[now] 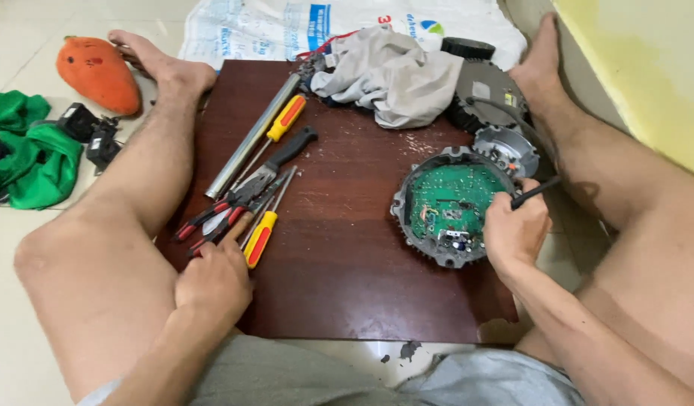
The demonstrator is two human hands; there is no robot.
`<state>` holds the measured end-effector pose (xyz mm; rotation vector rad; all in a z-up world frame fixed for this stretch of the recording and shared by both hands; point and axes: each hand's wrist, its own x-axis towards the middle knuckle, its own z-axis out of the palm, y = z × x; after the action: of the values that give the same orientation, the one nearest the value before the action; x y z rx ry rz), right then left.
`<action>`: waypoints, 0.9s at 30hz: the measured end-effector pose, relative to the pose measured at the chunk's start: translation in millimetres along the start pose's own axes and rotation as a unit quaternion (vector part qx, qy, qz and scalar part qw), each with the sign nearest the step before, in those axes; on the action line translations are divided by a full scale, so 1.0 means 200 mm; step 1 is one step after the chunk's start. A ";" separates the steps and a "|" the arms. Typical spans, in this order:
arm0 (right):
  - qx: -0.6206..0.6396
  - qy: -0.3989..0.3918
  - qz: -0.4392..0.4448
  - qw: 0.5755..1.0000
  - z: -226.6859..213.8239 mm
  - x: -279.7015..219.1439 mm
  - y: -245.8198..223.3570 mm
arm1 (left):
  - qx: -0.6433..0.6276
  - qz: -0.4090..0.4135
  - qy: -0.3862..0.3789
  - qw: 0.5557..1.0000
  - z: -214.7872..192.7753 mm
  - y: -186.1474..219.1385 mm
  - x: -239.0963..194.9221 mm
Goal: The person is sitting on the floor repairing a circular electronic device, likely a robotic vacuum base. They use a screwdriver to remove screws and a knife to pry open the casing, then use pliers to manipulate internal components. The person also wipes the work surface with a cloth during the process.
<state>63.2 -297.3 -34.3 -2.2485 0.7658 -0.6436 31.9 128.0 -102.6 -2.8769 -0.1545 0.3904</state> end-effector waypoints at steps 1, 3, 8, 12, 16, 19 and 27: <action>0.001 0.002 -0.001 1.000 0.03 0.02 0.02 | -0.001 -0.001 0.002 1.000 -0.03 -0.01 0.00; -0.010 0.025 -0.069 0.997 0.07 0.06 0.09 | -0.030 -0.031 -0.085 0.995 -0.10 0.01 0.00; 0.010 -0.013 -0.003 1.000 0.00 0.00 -0.04 | -0.025 -0.068 -0.083 0.994 -0.13 0.00 0.01; 0.019 -0.047 0.020 0.999 -0.02 0.00 -0.08 | -0.170 -0.135 0.056 0.975 -0.26 0.00 -0.06; 0.018 -0.047 0.002 0.999 -0.01 0.01 -0.08 | -0.338 -0.095 0.133 0.927 -0.42 0.01 -0.13; 0.015 -0.063 0.014 0.998 -0.01 -0.01 -0.12 | -0.345 -0.024 0.118 0.931 -0.58 0.12 -0.26; 0.019 -0.034 -0.069 0.997 -0.03 -0.02 -0.09 | -0.301 0.215 -0.131 0.920 -0.92 0.43 -0.51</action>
<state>62.8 -285.8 -18.8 -2.2907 0.5646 -0.6382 -9.3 -9.2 74.4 -3.4409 0.3968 0.9601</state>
